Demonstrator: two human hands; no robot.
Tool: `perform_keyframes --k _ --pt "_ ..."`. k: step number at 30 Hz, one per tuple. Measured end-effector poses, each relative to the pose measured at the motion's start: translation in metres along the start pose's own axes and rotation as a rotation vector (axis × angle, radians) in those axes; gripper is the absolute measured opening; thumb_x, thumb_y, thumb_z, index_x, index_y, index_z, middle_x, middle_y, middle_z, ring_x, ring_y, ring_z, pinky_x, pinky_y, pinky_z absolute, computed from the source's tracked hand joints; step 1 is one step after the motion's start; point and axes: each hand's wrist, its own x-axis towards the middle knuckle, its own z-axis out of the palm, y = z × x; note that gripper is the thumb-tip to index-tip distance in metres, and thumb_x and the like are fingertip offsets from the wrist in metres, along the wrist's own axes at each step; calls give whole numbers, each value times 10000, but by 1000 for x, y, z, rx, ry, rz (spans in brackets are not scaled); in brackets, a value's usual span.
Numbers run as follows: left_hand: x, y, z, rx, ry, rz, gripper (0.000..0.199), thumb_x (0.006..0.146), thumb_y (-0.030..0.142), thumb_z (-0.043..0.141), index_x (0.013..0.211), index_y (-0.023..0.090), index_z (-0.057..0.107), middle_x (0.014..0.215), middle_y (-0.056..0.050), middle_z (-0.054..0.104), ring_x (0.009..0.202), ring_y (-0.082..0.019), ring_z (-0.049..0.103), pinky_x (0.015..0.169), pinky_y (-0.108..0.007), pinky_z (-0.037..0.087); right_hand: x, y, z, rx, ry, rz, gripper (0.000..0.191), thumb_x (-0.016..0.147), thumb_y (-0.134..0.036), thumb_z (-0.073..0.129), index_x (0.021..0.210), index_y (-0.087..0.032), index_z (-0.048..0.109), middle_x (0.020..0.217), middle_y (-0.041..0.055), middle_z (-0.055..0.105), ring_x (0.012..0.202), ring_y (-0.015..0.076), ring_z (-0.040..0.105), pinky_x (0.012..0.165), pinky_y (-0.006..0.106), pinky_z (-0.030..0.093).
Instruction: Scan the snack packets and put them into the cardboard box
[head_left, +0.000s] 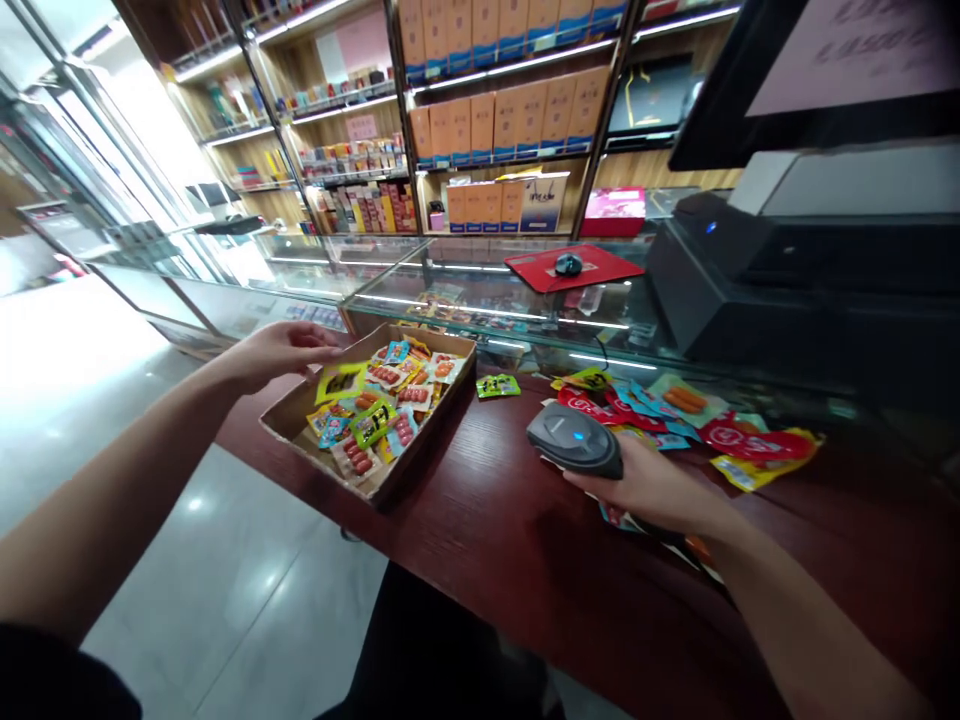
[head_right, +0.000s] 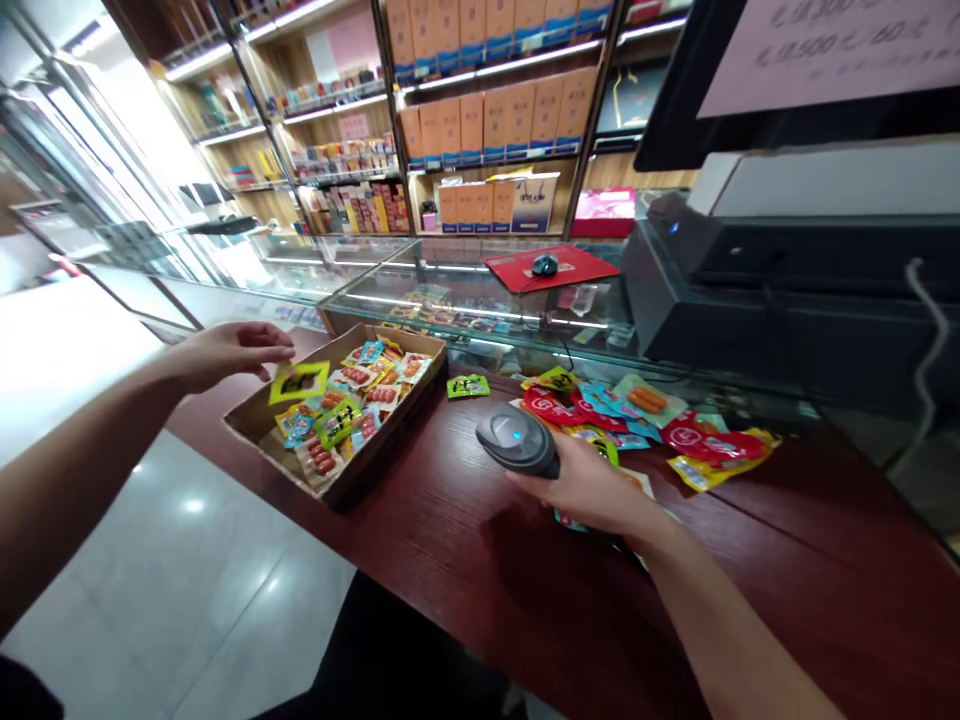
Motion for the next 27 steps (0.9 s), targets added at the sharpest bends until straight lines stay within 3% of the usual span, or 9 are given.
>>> perform_keyframes --k 2,5,8,13,18,23,27 --pt "-3 -7 -7 -13 18 -14 366 637 471 783 835 193 650 816 -41 681 760 -191 607 596 -279 490 1 3 0 -63 -57 33 433 734 -416 712 1102 -192 673 979 62 737 905 288 690 799 415 566" --pt "5 -7 13 -2 -21 25 361 627 469 788 813 194 646 743 -30 669 661 -168 588 552 -277 477 1 4 -1 -83 -82 44 441 749 -415 699 1123 -183 658 1026 64 731 931 282 686 839 409 554" --pt "22 6 60 11 -126 100 355 661 449 768 834 170 634 720 -17 657 609 -133 574 543 -256 470 0 1 -4 -42 -72 39 441 741 -381 715 1136 -196 653 1084 66 719 1015 287 665 906 417 532" --pt "56 42 154 94 -252 307 328 663 423 748 809 152 633 759 -26 667 638 -120 598 594 -237 471 -1 -1 -11 22 -43 9 437 737 -373 734 1145 -235 658 1093 50 719 1039 283 658 943 432 518" --pt "94 56 226 426 -214 395 287 703 409 702 852 166 668 788 -45 689 722 -172 633 662 -260 475 0 9 -17 45 -11 -2 480 758 -395 728 1196 -229 622 1195 55 677 1111 273 624 991 432 485" --pt "114 37 262 847 -69 489 361 824 190 529 1174 132 596 1072 -149 645 1006 -251 612 846 -317 461 0 15 -19 78 -4 -22 501 767 -391 726 1229 -246 599 1213 39 667 1132 261 611 1004 419 472" --pt "112 27 270 1003 -104 505 393 846 149 477 1232 107 542 1099 -169 628 1055 -260 585 890 -327 442 2 15 -18 62 -4 -26 509 758 -399 730 1226 -245 602 1211 39 666 1118 258 615 995 417 472"
